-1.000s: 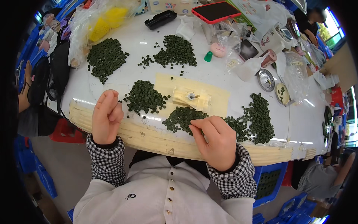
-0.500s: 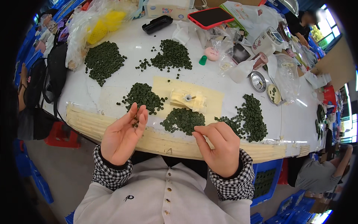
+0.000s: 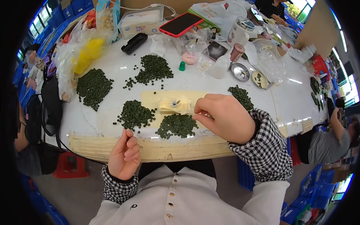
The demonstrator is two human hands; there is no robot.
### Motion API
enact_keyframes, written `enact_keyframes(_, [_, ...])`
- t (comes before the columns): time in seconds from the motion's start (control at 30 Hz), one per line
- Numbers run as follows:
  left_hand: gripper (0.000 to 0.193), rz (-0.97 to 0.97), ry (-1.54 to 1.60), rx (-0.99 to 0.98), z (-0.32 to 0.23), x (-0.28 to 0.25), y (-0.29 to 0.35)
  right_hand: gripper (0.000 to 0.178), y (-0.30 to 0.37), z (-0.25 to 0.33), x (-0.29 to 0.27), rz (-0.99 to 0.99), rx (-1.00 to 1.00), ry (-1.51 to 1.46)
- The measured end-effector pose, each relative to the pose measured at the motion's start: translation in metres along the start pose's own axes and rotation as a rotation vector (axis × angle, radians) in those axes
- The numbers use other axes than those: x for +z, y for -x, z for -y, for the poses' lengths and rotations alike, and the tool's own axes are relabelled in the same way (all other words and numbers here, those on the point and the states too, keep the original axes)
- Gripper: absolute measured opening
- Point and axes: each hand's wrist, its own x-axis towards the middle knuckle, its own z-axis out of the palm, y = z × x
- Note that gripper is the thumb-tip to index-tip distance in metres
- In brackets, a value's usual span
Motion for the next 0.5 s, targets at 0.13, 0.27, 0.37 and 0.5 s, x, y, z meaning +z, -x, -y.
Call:
enact_keyframes(0.13, [0.024, 0.093, 0.037, -0.025, -0.001, -0.004, -0.004, 0.014, -0.041, -0.010, -0.014, -0.116, -0.095, 0.030])
enact_keyframes(0.27, [0.019, 0.004, 0.033, 0.060, 0.002, 0.003, -0.001, 0.031, -0.111, -0.034, -0.006, 0.086, -0.172, 0.153])
enact_keyframes(0.37, [0.018, -0.002, 0.038, 0.067, 0.001, -0.004, 0.002, 0.048, -0.154, -0.044, 0.021, 0.234, -0.224, 0.349])
enact_keyframes(0.5, [0.020, -0.080, 0.035, 0.086, -0.003, -0.005, 0.008, 0.055, -0.181, -0.040, 0.036, 0.362, -0.125, 0.356])
